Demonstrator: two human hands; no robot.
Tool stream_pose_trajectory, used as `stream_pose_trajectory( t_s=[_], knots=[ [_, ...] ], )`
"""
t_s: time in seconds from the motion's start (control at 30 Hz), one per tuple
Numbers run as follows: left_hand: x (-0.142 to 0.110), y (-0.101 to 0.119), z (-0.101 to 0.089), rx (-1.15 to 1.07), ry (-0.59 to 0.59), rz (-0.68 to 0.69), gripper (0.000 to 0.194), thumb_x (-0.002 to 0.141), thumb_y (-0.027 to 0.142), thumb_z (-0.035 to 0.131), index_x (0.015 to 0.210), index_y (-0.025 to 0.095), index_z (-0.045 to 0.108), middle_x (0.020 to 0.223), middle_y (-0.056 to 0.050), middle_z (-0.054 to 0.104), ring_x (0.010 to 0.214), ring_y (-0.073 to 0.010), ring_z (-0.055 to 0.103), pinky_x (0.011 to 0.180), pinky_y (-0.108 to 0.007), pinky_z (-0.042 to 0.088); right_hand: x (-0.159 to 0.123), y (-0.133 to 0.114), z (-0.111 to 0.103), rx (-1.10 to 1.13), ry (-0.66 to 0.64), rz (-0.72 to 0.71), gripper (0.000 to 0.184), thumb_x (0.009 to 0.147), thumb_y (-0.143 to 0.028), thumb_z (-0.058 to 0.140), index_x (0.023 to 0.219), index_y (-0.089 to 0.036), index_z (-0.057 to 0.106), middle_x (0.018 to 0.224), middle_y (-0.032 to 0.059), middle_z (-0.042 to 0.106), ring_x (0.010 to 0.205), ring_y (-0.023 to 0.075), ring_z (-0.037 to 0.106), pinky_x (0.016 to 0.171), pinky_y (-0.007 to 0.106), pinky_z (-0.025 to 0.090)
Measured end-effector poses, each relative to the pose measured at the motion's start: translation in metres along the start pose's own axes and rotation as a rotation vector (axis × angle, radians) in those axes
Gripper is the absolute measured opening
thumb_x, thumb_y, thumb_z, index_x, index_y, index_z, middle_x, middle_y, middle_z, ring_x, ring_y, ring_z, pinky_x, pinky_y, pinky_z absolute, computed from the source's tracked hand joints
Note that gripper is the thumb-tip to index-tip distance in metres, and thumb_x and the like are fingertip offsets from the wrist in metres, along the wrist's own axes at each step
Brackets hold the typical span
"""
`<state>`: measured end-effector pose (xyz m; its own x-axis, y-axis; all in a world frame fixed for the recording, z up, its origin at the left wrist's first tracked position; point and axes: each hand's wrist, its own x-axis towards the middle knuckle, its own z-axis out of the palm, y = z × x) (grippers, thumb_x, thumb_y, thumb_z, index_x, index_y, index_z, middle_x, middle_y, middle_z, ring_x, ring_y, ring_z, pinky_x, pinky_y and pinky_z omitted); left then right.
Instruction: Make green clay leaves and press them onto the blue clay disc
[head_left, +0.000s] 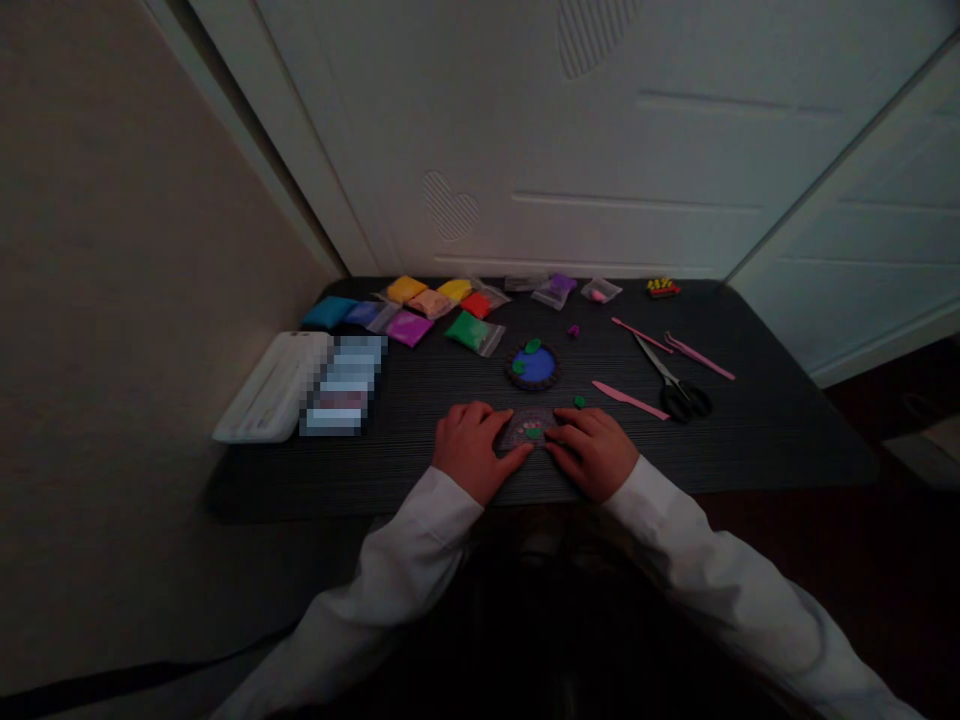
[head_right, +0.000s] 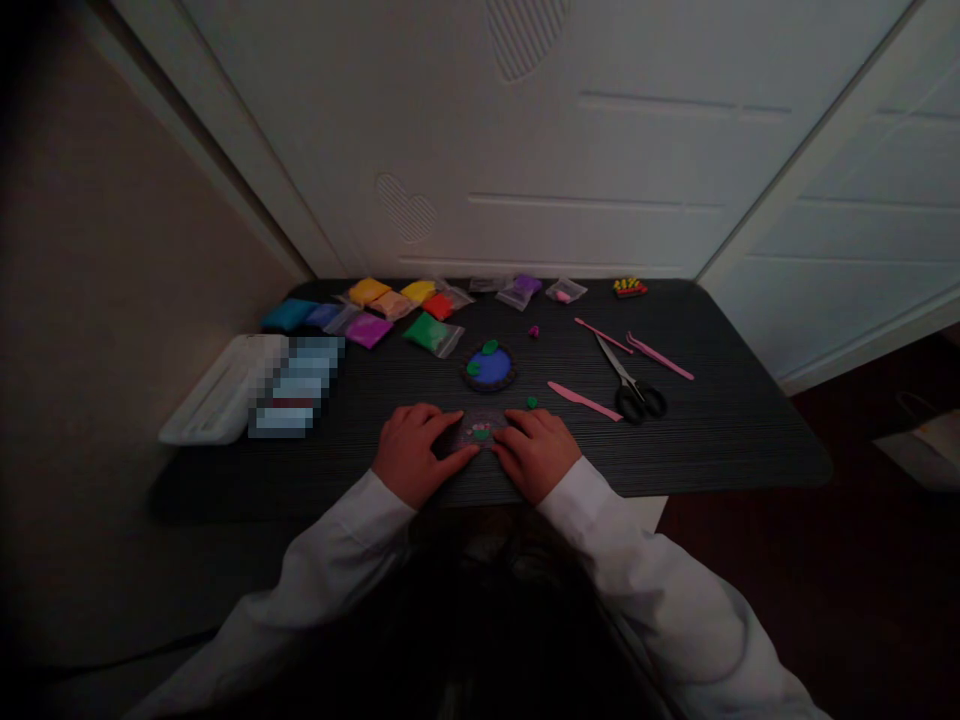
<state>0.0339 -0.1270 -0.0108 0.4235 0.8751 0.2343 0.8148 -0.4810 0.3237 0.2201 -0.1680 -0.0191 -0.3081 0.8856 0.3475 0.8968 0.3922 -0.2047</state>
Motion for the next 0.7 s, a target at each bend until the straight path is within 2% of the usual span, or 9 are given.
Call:
stream_pose_trajectory(
  t_s=[0.33, 0.7],
  knots=[
    [-0.0008, 0.0025, -0.0011, 0.057, -0.018, -0.007, 0.045, 0.070, 0.052, 0.048, 0.104, 0.023, 0.056, 0.094, -0.006, 0.054, 0.089, -0.0244, 0.043, 0.071, -0.037, 0.036, 0.0018, -0.0031, -0.0014, -0.022, -0.014, -0.013, 0.021, 0.079, -0.029, 0.046, 0.091, -0.020, 0.061, 0.103, 0.0094, 0.058, 0.092, 0.0215, 0.050, 0.078, 0.038, 0.041],
    [-0.0008, 0.0029, -0.0021, 0.086, -0.034, -0.010, 0.046, 0.071, 0.053, 0.046, 0.105, 0.024, 0.055, 0.093, -0.007, 0.053, 0.088, -0.0246, 0.044, 0.070, -0.037, 0.035, 0.0048, -0.0088, -0.0057, -0.031, -0.048, -0.022, 0.017, 0.078, -0.025, 0.047, 0.088, -0.019, 0.059, 0.106, 0.0054, 0.060, 0.091, 0.0206, 0.049, 0.078, 0.037, 0.040]
  ],
)
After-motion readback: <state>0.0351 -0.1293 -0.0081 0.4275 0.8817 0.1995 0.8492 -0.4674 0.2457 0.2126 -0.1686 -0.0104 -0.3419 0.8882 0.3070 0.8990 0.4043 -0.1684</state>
